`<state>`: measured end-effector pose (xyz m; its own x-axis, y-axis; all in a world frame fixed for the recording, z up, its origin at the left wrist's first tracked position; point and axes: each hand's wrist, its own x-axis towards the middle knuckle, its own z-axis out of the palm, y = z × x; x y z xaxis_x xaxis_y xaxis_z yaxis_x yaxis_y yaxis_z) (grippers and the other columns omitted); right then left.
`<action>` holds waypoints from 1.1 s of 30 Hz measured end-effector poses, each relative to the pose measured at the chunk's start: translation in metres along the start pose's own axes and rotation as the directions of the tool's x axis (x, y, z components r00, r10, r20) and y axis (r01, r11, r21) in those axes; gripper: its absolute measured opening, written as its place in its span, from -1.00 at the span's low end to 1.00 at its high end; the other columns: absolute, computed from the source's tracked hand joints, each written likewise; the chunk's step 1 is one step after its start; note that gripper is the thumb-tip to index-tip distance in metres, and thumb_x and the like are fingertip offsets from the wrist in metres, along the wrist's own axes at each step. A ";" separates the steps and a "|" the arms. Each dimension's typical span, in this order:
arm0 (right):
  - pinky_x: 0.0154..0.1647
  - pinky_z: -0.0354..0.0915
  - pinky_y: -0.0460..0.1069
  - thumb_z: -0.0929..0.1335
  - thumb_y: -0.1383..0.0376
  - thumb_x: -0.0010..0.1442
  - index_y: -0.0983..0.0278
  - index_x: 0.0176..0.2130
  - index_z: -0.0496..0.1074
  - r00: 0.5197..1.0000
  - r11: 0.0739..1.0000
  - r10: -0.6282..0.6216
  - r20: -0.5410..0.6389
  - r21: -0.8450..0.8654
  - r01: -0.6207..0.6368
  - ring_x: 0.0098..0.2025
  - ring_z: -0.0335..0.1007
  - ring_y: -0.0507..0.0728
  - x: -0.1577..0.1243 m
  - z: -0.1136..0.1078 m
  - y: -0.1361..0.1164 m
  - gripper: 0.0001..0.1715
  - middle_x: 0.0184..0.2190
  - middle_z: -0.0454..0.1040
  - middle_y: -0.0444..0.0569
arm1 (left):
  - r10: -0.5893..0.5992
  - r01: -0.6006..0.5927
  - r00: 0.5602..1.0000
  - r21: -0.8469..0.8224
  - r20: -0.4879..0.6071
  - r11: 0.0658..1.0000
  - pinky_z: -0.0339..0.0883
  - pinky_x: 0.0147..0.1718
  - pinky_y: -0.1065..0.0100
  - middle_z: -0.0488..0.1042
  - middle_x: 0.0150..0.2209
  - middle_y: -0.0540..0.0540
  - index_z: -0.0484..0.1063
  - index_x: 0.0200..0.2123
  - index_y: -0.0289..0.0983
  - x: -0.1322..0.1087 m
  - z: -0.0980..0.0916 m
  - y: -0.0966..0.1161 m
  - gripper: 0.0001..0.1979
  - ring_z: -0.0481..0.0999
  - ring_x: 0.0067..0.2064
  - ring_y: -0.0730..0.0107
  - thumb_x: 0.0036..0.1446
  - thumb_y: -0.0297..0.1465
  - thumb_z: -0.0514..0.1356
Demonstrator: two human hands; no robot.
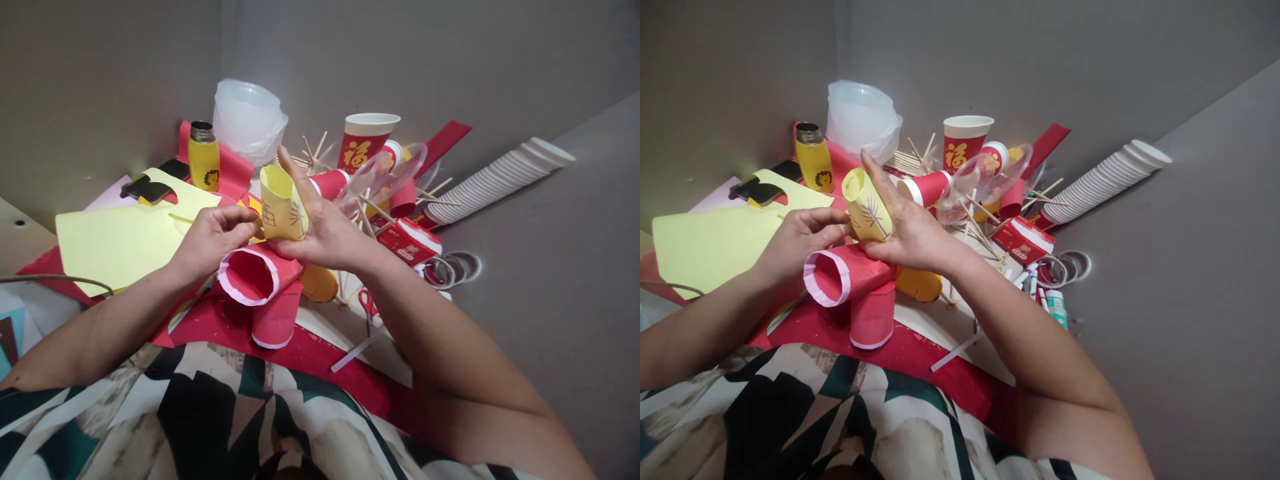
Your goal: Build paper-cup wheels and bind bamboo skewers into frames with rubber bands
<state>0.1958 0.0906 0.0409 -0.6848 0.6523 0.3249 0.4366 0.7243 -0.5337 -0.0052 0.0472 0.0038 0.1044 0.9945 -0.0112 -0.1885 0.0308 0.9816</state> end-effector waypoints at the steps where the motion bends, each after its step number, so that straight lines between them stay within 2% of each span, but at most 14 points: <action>1: 0.48 0.02 0.35 0.50 0.04 0.06 0.12 0.51 -0.09 1.000 1.000 -0.002 -0.004 -0.005 0.002 0.50 -0.01 0.42 0.000 0.000 0.000 0.24 0.49 0.07 0.03 | -0.010 0.010 1.000 -0.011 0.011 1.000 0.34 -0.40 0.40 0.61 -0.41 -0.04 0.63 -0.31 -0.28 0.001 -0.001 0.000 -0.82 0.49 -0.42 0.45 -0.03 -0.36 0.43; 6: 0.47 0.07 0.28 0.50 0.08 0.07 0.16 0.47 0.03 0.998 0.999 -0.008 -0.059 -0.054 0.005 0.50 0.01 0.37 -0.002 -0.006 0.001 0.15 0.43 0.20 0.07 | -0.114 0.131 0.983 -0.112 0.142 0.985 0.44 -0.22 0.36 0.66 -0.27 -0.07 0.66 -0.22 -0.24 0.003 -0.004 0.000 -0.72 0.59 -0.27 0.36 -0.06 -0.34 0.49; 10: 0.47 0.08 0.29 0.52 0.08 0.04 0.13 0.46 0.06 0.997 0.993 0.029 -0.073 -0.112 -0.037 0.53 -0.07 0.36 -0.002 -0.010 -0.002 0.15 0.44 0.18 0.03 | -0.216 0.265 0.933 -0.142 0.289 0.954 0.37 -0.36 0.43 0.60 -0.39 -0.04 0.63 -0.37 -0.27 0.004 -0.005 0.000 -0.83 0.52 -0.41 0.46 -0.02 -0.32 0.47; 12: 0.47 0.08 0.31 0.53 0.07 0.03 0.12 0.46 0.07 0.997 0.991 0.041 -0.069 -0.126 -0.049 0.54 -0.13 0.37 -0.002 -0.009 -0.002 0.16 0.46 0.15 0.02 | -0.205 0.238 0.948 -0.112 0.244 0.965 0.30 -0.44 0.44 0.57 -0.45 -0.03 0.61 -0.45 -0.29 0.005 -0.007 -0.001 -0.83 0.46 -0.46 0.49 -0.03 -0.32 0.46; 14: 0.47 0.07 0.32 0.53 0.08 0.02 0.12 0.47 0.06 0.997 0.991 0.044 -0.068 -0.123 -0.052 0.55 -0.16 0.38 -0.002 -0.007 -0.003 0.17 0.47 0.11 0.01 | -0.154 0.164 0.977 -0.053 0.145 0.985 0.27 -0.45 0.42 0.57 -0.46 -0.04 0.61 -0.47 -0.29 0.006 -0.008 -0.002 -0.85 0.45 -0.47 0.47 -0.04 -0.33 0.44; 16: 0.48 0.06 0.33 0.54 0.09 0.02 0.12 0.47 0.05 0.997 0.993 0.043 -0.070 -0.107 -0.050 0.54 -0.13 0.39 -0.003 -0.005 -0.002 0.19 0.49 0.08 0.01 | -0.110 0.109 0.991 0.019 0.075 0.994 0.27 -0.45 0.39 0.57 -0.47 -0.05 0.61 -0.49 -0.29 0.006 -0.008 -0.002 -0.86 0.46 -0.46 0.43 -0.02 -0.34 0.42; 18: 0.48 0.05 0.32 0.53 0.09 0.03 0.13 0.48 0.03 0.997 0.995 0.046 -0.068 -0.085 -0.051 0.53 -0.08 0.39 -0.003 -0.004 -0.002 0.19 0.50 0.06 0.03 | -0.085 0.081 0.995 0.069 0.049 0.994 0.27 -0.47 0.36 0.55 -0.51 -0.05 0.59 -0.51 -0.29 0.006 -0.008 -0.001 -0.85 0.46 -0.47 0.40 0.00 -0.33 0.40; 21: 0.47 0.08 0.31 0.53 0.09 0.04 0.14 0.48 0.03 0.997 0.996 0.061 -0.050 -0.066 -0.064 0.51 -0.02 0.40 -0.004 -0.002 0.000 0.18 0.50 0.05 0.04 | -0.056 0.051 0.997 0.091 0.058 0.995 0.28 -0.47 0.35 0.53 -0.52 -0.04 0.57 -0.52 -0.29 0.006 -0.008 -0.001 -0.82 0.46 -0.47 0.38 0.00 -0.31 0.40; 27: 0.42 0.17 0.34 0.55 0.09 0.03 0.09 0.48 0.00 0.995 0.994 0.090 -0.036 -0.060 -0.092 0.47 0.08 0.40 -0.004 -0.001 -0.001 0.22 0.49 0.07 0.02 | -0.027 0.021 0.995 0.061 0.092 0.998 0.23 -0.49 0.41 0.51 -0.53 -0.01 0.57 -0.53 -0.29 0.007 -0.007 -0.007 -0.80 0.40 -0.50 0.48 -0.03 -0.29 0.42; 33: 0.41 0.20 0.32 0.59 -0.01 -0.02 0.15 0.48 0.03 0.995 0.996 0.069 -0.073 -0.053 -0.072 0.49 0.03 0.42 -0.005 -0.015 -0.010 0.29 0.46 0.15 0.07 | -0.066 0.070 0.992 -0.035 0.110 0.997 0.34 -0.40 0.40 0.59 -0.47 -0.04 0.61 -0.49 -0.29 0.005 -0.001 -0.003 -0.81 0.50 -0.44 0.44 -0.08 -0.30 0.47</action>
<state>0.2037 0.0836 0.0566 -0.6088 0.7149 0.3438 0.5156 0.6860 -0.5135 -0.0052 0.0518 0.0002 0.2229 0.9733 -0.0545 -0.2148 0.1036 0.9712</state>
